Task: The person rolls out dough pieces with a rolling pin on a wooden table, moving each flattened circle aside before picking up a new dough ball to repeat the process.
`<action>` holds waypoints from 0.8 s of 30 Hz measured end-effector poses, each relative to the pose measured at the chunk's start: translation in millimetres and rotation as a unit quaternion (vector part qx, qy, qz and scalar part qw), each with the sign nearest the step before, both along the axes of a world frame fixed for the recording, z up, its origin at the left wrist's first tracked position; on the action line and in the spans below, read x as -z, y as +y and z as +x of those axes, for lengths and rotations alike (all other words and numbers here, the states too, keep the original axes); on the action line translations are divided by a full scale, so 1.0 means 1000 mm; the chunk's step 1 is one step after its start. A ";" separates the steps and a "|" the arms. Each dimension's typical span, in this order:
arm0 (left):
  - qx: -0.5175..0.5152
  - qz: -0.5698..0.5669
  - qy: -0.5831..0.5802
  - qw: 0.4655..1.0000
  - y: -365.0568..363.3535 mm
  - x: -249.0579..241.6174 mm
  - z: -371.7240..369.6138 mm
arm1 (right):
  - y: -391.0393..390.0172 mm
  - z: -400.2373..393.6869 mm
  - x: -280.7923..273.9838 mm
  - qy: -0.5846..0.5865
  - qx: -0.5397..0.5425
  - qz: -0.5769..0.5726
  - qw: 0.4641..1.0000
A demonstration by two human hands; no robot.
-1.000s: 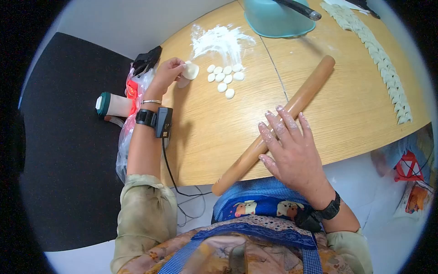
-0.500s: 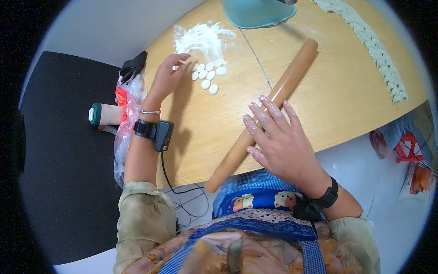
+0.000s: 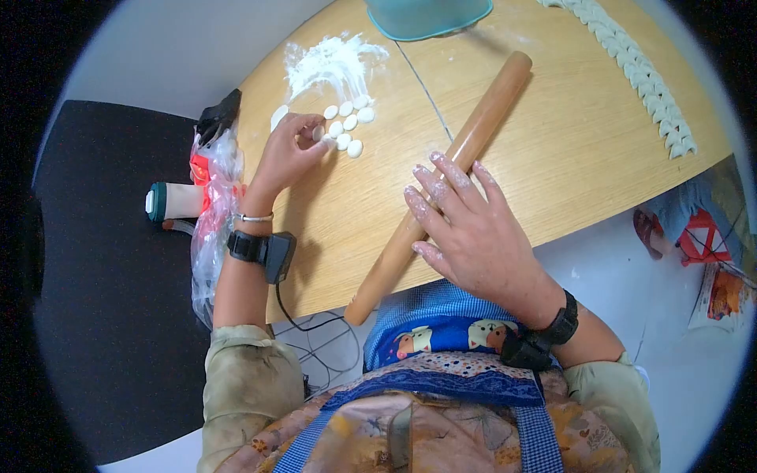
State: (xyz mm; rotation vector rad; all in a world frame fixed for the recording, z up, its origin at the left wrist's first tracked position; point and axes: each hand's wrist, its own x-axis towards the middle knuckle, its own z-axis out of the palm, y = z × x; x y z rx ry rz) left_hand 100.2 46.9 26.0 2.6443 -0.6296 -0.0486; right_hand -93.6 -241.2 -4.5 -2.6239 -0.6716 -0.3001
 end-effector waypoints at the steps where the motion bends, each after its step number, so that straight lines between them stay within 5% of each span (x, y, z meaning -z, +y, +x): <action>1: -0.010 -0.020 0.006 1.000 -0.003 0.002 -0.007 | 0.000 0.000 0.000 -0.003 -0.001 0.003 1.000; 16: -0.021 -0.118 -0.052 0.991 -0.035 0.019 -0.024 | 0.001 0.001 -0.001 -0.004 0.000 0.008 1.000; 24: -0.004 -0.075 -0.080 0.994 -0.031 0.015 -0.008 | 0.001 0.001 -0.001 -0.004 -0.003 0.009 1.000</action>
